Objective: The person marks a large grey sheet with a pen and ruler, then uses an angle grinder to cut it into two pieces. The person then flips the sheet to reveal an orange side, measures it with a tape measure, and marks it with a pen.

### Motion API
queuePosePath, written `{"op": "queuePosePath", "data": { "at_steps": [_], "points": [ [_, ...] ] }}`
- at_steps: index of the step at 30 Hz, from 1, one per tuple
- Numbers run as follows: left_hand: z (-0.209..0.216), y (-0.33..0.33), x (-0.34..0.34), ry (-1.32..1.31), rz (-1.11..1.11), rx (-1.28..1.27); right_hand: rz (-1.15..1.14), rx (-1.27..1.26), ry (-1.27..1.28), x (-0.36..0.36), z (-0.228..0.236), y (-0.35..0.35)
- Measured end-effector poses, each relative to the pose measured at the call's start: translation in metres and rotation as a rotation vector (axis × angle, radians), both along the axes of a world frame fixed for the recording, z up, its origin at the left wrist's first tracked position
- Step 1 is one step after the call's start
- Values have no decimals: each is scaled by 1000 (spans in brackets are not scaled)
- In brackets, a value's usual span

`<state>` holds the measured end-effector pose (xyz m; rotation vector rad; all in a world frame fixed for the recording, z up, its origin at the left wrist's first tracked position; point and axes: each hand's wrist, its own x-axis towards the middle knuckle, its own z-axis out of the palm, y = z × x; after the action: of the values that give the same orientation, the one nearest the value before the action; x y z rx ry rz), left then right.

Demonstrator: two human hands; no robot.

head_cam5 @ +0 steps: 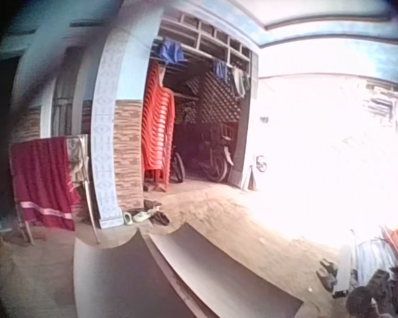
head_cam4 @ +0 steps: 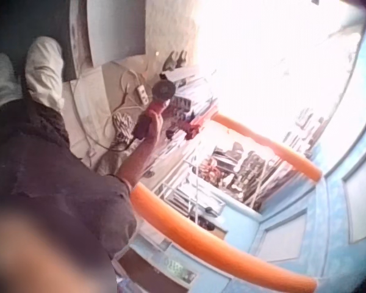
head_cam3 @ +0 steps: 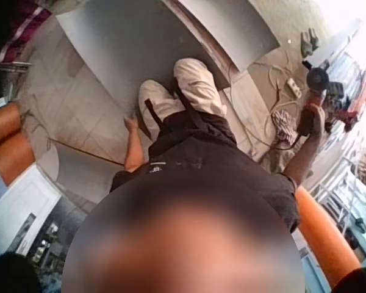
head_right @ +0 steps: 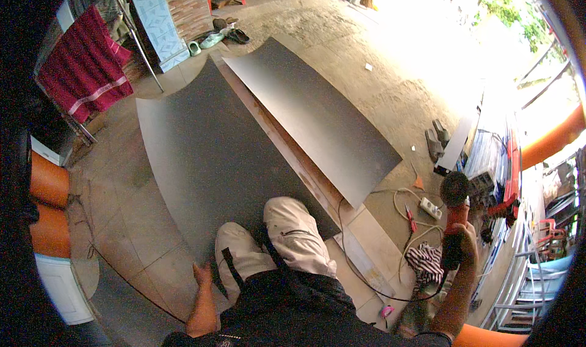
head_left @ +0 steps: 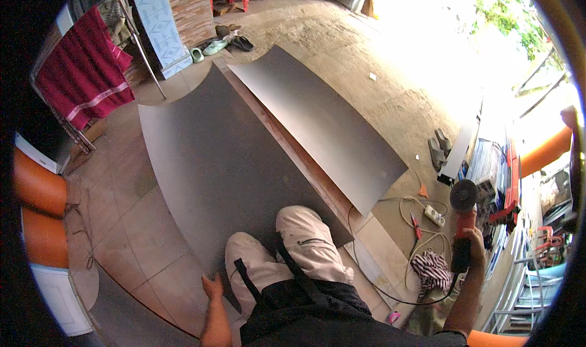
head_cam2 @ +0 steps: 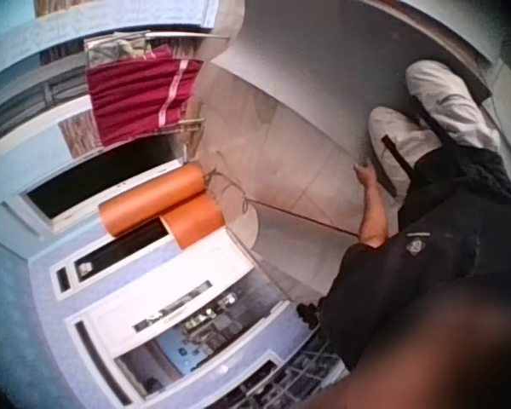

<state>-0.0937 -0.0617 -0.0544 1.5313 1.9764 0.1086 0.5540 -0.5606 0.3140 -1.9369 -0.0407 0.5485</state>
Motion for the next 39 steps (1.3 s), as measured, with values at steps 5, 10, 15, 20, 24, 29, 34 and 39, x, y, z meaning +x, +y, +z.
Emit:
{"op": "queuePosePath", "data": {
  "at_steps": [5,10,15,20,24,29,34,39],
  "points": [
    [-63,16,-39,-60,192,-22,-124,41,142,-46,-76,-33],
    [-129,52,-62,-162,317,-47,-225,82,365,-90,-132,-47],
    [-74,43,-12,675,37,268,-210,135,512,-98,-209,-45],
    [32,71,142,527,-373,572,-182,70,616,-88,-282,-52],
    [95,80,288,-109,-602,283,-208,82,645,-86,-327,-57],
    [73,3,463,-248,-483,-90,-216,135,673,-84,-363,-80],
    [43,-53,523,-101,-265,-231,-198,181,574,-88,-398,-97],
    [57,-39,493,-196,-341,-162,-230,283,662,-91,-400,-101]
  ]
}}
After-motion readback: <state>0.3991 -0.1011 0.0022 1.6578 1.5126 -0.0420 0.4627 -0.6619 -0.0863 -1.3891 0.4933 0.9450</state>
